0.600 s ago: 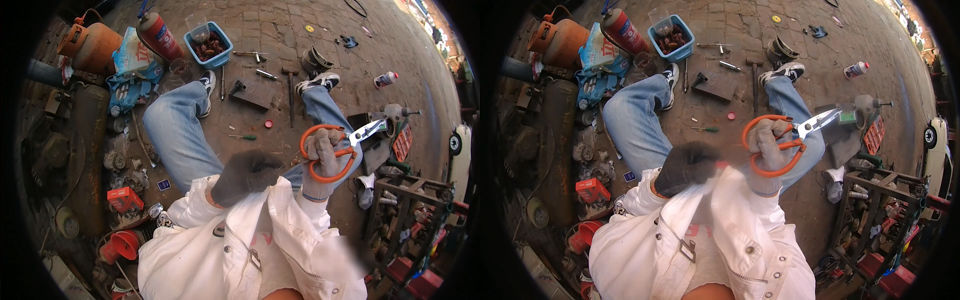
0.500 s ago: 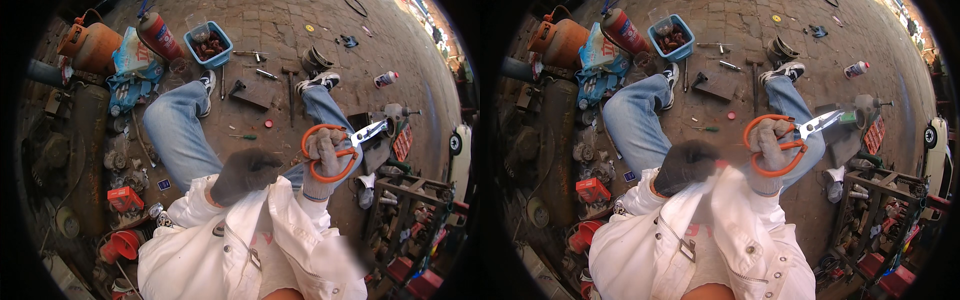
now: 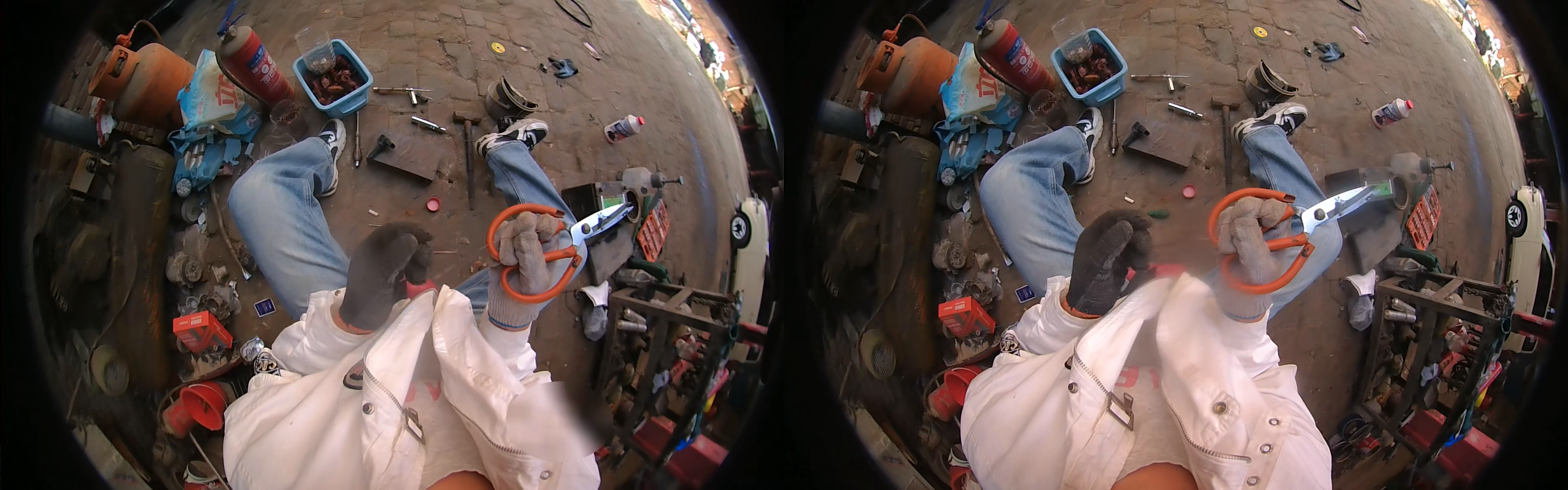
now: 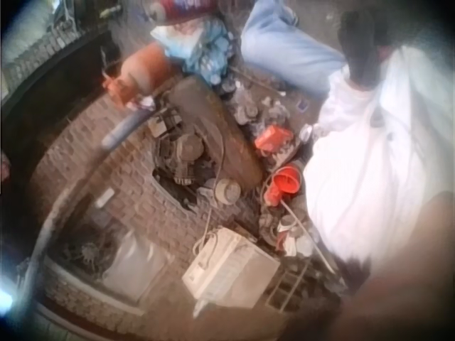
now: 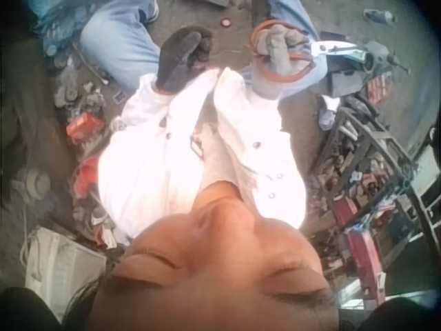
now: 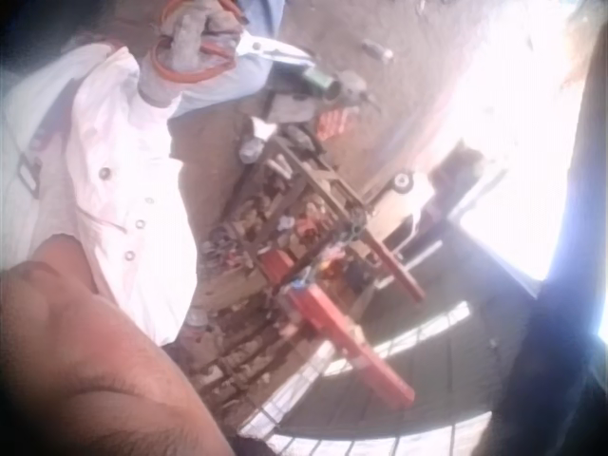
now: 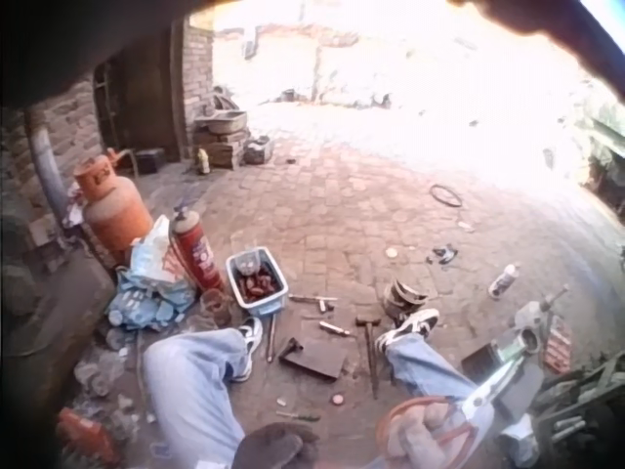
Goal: The person sits on the ground and uses tin snips to cut small metal pieces one at a time. They repeatedly pick up pieces from the floor, cut them, and place them into a blue plastic container.
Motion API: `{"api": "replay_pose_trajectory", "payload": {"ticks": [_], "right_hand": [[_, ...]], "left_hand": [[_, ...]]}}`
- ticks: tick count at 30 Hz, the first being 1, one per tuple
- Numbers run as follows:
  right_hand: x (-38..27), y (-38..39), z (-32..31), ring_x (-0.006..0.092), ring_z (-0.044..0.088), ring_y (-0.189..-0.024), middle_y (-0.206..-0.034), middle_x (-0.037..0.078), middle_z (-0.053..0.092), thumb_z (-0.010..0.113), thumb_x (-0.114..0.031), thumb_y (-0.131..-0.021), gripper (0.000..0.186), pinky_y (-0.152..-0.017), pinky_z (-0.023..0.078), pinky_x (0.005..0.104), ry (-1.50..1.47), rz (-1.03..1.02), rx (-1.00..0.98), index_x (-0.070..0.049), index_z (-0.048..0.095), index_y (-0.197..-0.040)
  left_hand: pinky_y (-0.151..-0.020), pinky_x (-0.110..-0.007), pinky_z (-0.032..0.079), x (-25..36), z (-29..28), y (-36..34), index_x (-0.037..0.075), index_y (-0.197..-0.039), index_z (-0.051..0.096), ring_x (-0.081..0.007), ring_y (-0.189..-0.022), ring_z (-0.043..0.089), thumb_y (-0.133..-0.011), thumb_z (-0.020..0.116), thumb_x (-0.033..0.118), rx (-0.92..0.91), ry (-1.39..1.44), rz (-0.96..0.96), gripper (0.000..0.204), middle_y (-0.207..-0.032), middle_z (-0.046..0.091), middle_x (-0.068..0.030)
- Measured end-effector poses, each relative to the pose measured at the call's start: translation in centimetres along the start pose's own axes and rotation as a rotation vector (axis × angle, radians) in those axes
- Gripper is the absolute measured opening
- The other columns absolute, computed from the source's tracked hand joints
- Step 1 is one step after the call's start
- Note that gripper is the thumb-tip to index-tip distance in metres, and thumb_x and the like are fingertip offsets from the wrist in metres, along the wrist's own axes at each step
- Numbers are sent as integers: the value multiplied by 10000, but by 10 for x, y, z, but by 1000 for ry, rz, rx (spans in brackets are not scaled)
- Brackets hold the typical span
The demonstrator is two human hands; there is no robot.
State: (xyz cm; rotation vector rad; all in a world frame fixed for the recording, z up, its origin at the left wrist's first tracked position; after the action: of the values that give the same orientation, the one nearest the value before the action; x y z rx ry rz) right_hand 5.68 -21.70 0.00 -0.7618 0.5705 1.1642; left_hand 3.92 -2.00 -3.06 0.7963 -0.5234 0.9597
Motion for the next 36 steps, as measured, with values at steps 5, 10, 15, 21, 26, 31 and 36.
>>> {"api": "replay_pose_trajectory", "payload": {"ticks": [5, 10, 15, 21, 26, 31, 36], "right_hand": [[0, 4, 11, 126, 392, -469, -632, 44, 427, 477, 177, -802, 325, -442, 300, 246, -88, -33, 6, -110, 324, -795], [8, 8, 23, 124, 439, -521, -683, 38, 465, 525, 125, -802, 331, -464, 346, 251, -160, -29, -40, -142, 331, -826], [9, 13, 30, 97, 445, -527, -684, -18, 437, 589, 47, -839, 331, -478, 347, 206, -92, 0, 6, -172, 341, -840], [13, 16, 28, 101, 414, -514, -682, -8, 437, 585, 64, -828, 339, -462, 314, 219, -84, 65, 44, -169, 339, -838], [16, 14, 24, 176, 465, -517, -712, 58, 515, 523, 167, -780, 355, -466, 357, 298, -176, -4, -62, -131, 440, -954], [18, 14, 20, 174, 450, -490, -662, 59, 496, 494, 182, -753, 367, -459, 350, 291, -174, 10, -49, -130, 410, -926], [19, 15, 20, 159, 447, -491, -674, 63, 508, 498, 180, -747, 370, -455, 354, 277, -146, 20, -12, -129, 396, -923]], "left_hand": [[-742, -278, 505, 2, 9, -15, -7, -1079, 645, -140, -831, 622, -811, 742, 93, 49, -608, 416, 303, -951, 656, -69], [-765, -324, 513, 15, 31, -10, 20, -994, 694, -218, -843, 655, -727, 775, 36, -80, -691, 686, 280, -945, 683, -97], [-723, -343, 510, 27, 43, -5, 53, -943, 712, -253, -797, 656, -698, 782, 18, -104, -764, 864, 257, -918, 693, -88], [-683, -359, 505, 29, 44, -1, 79, -980, 699, -274, -766, 637, -687, 777, -15, -192, -808, 960, 317, -891, 677, -88], [-663, -356, 498, 29, 42, 0, 83, -988, 680, -262, -753, 630, -675, 773, -38, -145, -756, 992, 348, -882, 664, -91], [-642, -349, 485, 26, 40, -1, 73, -950, 672, -250, -730, 614, -671, 752, -47, -147, -729, 967, 314, -841, 642, -85], [-638, -344, 478, 20, 36, -2, 64, -919, 662, -242, -720, 605, -670, 744, -47, -134, -680, 912, 285, -820, 627, -91]]}}
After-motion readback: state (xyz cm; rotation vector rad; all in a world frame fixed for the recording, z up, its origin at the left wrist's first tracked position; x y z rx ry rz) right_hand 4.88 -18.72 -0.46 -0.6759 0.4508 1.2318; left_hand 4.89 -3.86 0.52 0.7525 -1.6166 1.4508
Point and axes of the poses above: each hand's wrist, its own y-axis away from the middle knuckle, its own z-axis out of the palm, x = y × z, the point moved 4 cm from there along -y, towards the middle knuckle
